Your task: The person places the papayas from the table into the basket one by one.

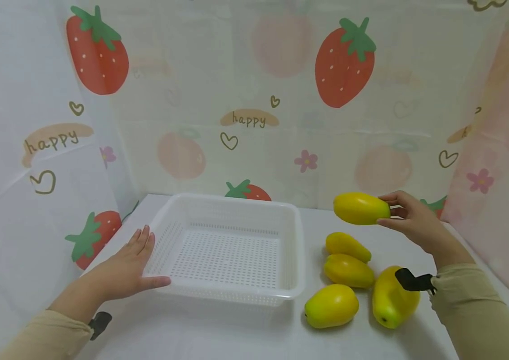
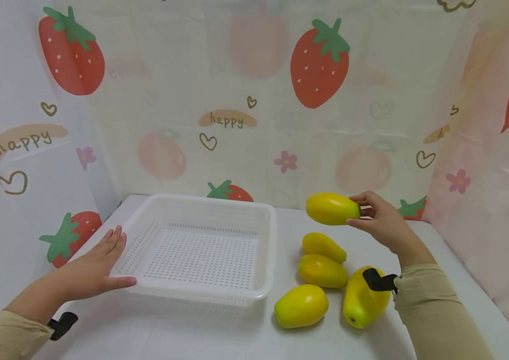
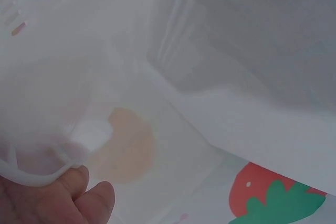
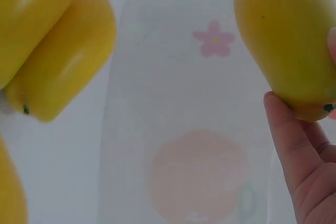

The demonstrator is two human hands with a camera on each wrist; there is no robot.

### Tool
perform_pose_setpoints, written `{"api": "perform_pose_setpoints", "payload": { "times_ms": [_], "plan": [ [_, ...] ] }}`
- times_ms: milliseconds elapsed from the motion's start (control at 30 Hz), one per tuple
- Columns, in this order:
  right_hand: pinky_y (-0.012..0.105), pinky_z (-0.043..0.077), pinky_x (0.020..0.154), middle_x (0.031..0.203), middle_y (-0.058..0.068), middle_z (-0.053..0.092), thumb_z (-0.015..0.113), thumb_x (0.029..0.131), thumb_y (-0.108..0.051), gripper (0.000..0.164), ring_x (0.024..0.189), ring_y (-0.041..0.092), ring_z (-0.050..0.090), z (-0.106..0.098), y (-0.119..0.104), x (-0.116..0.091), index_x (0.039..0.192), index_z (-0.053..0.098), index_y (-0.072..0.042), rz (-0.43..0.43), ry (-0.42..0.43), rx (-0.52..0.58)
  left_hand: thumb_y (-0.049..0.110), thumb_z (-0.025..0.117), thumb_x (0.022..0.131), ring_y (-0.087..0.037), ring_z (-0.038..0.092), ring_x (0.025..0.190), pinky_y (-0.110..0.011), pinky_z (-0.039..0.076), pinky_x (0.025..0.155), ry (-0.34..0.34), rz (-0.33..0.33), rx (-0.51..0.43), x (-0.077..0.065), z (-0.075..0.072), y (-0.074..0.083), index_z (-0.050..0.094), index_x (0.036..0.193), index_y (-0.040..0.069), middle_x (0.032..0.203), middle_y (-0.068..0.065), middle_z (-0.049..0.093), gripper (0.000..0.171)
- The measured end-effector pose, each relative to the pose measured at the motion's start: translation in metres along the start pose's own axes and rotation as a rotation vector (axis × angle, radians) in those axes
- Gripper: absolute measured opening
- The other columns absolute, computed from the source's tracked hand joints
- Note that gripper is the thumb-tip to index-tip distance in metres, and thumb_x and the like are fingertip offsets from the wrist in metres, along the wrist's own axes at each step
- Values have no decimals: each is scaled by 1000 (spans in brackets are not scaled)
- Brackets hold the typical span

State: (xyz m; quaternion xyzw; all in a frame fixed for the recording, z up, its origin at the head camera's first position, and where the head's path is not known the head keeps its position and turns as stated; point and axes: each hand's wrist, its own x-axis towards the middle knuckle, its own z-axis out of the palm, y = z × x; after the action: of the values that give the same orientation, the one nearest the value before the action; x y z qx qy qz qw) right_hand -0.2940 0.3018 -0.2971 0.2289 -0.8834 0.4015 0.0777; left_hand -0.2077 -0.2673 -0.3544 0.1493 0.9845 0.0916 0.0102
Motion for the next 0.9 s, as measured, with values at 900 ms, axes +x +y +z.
{"api": "perform_pose_setpoints", "payload": {
  "times_ms": [900],
  "plan": [
    [28, 50, 84, 122, 10, 50, 68, 83, -16, 46, 104, 26, 56, 59, -63, 57, 122, 47, -7, -58, -139, 128, 78, 45, 71, -45, 2, 135, -61, 15, 103, 11, 13, -10, 0, 0, 2, 12, 140, -14, 148, -30, 2, 119]
  ]
}}
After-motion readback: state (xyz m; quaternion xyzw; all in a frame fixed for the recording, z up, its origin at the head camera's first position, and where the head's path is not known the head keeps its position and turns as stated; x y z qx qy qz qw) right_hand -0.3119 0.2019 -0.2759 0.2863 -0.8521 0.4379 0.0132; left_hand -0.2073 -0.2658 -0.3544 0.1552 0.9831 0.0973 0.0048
